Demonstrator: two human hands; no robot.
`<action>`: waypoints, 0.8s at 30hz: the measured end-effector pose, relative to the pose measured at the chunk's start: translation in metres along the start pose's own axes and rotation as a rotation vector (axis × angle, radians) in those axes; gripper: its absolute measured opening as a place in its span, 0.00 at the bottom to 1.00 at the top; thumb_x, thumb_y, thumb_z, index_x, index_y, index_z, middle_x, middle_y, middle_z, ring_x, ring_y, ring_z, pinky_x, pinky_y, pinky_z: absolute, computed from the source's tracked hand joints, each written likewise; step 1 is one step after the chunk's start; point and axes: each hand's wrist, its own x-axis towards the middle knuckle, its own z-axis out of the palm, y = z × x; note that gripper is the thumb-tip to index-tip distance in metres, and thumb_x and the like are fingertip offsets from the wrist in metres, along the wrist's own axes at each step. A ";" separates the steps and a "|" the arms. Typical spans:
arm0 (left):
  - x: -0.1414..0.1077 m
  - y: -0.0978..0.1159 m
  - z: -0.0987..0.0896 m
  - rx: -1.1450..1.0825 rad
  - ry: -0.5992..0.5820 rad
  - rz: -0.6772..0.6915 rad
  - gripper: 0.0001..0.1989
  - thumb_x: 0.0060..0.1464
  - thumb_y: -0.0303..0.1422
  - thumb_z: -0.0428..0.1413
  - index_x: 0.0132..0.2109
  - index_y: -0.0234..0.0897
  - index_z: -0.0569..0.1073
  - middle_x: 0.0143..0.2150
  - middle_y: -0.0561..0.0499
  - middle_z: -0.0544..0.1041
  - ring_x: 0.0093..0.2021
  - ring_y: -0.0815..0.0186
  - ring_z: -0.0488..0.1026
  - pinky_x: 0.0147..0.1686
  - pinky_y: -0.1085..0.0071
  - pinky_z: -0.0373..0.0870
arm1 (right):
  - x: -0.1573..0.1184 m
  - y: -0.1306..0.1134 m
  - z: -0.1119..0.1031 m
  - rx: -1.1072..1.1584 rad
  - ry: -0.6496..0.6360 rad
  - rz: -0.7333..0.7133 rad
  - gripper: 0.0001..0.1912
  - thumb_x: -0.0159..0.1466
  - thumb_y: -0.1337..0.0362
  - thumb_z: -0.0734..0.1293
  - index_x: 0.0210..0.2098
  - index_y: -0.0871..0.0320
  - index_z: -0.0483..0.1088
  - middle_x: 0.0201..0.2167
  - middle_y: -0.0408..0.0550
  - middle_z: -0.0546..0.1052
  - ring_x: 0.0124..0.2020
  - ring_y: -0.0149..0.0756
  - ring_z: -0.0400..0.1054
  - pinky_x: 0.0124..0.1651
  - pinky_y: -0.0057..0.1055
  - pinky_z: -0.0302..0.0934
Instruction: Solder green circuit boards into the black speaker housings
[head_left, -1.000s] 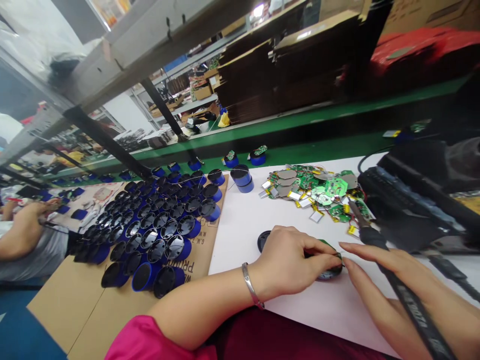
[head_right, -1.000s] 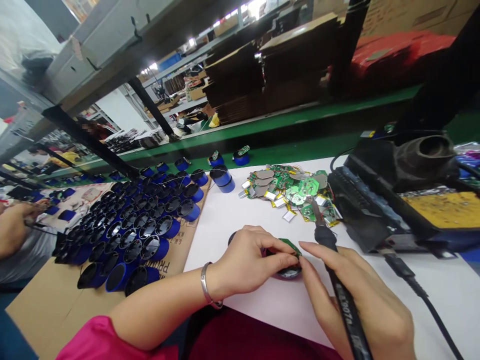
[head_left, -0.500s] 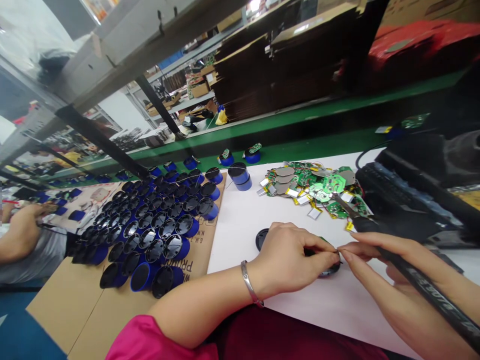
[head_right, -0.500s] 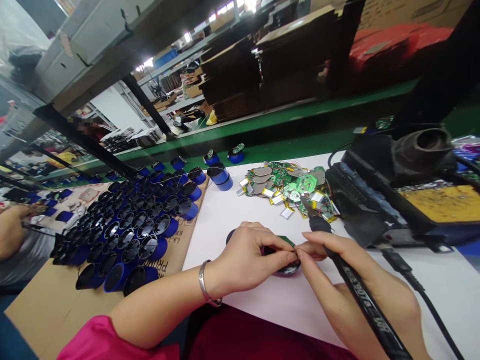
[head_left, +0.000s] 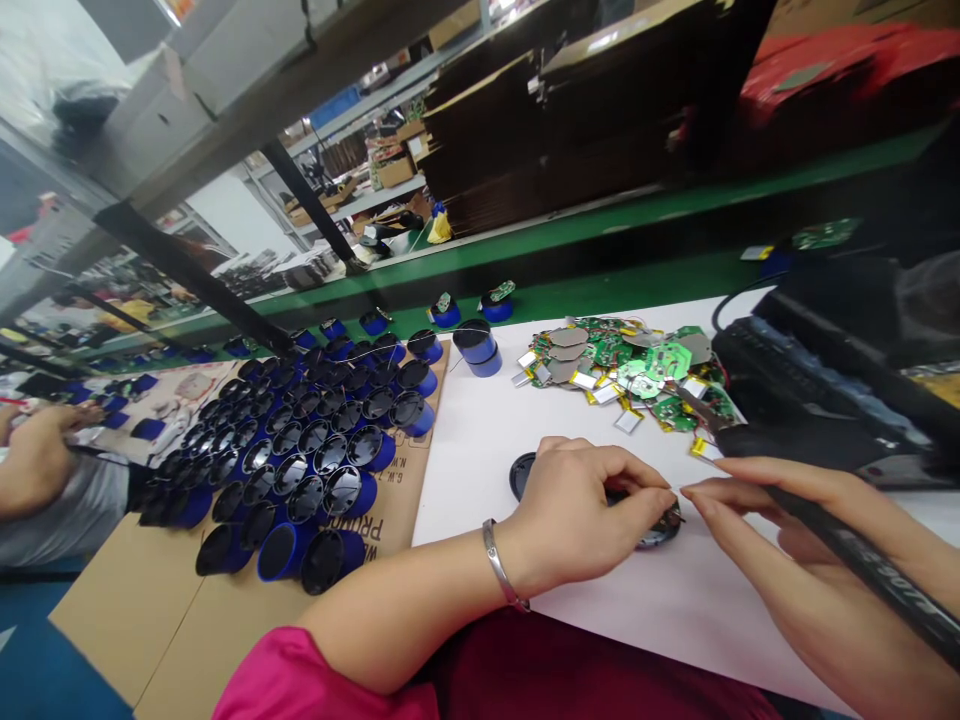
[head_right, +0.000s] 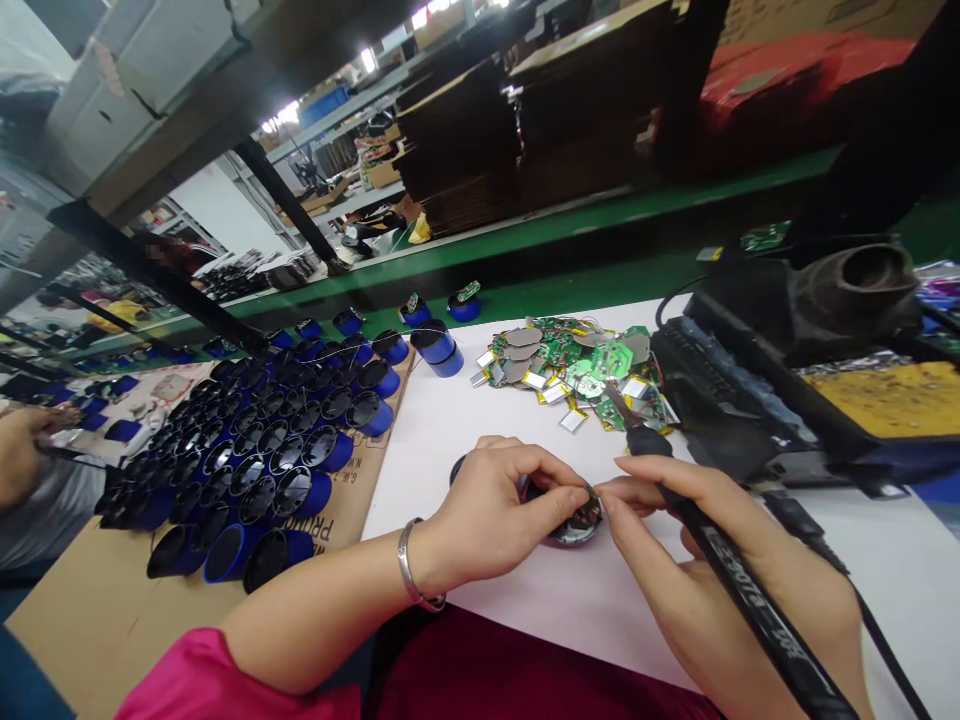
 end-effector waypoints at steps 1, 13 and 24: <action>0.000 0.000 0.000 0.013 0.001 -0.006 0.05 0.61 0.32 0.64 0.36 0.42 0.85 0.36 0.55 0.87 0.41 0.63 0.81 0.60 0.63 0.67 | 0.001 -0.001 0.000 -0.014 0.007 -0.013 0.24 0.71 0.36 0.63 0.49 0.46 0.73 0.37 0.34 0.79 0.27 0.30 0.74 0.23 0.25 0.66; -0.001 0.002 -0.004 0.052 -0.072 0.011 0.06 0.64 0.32 0.62 0.37 0.43 0.83 0.41 0.56 0.87 0.48 0.62 0.81 0.62 0.60 0.62 | 0.010 0.011 -0.004 -0.081 -0.056 -0.235 0.20 0.75 0.43 0.62 0.54 0.48 0.72 0.45 0.33 0.79 0.39 0.28 0.76 0.33 0.28 0.68; -0.003 0.004 -0.003 0.024 -0.060 0.027 0.04 0.63 0.33 0.64 0.38 0.42 0.81 0.40 0.57 0.87 0.45 0.64 0.81 0.66 0.59 0.56 | 0.009 0.036 -0.002 -0.150 -0.080 -0.248 0.22 0.72 0.40 0.64 0.58 0.43 0.70 0.42 0.29 0.79 0.36 0.25 0.75 0.24 0.23 0.62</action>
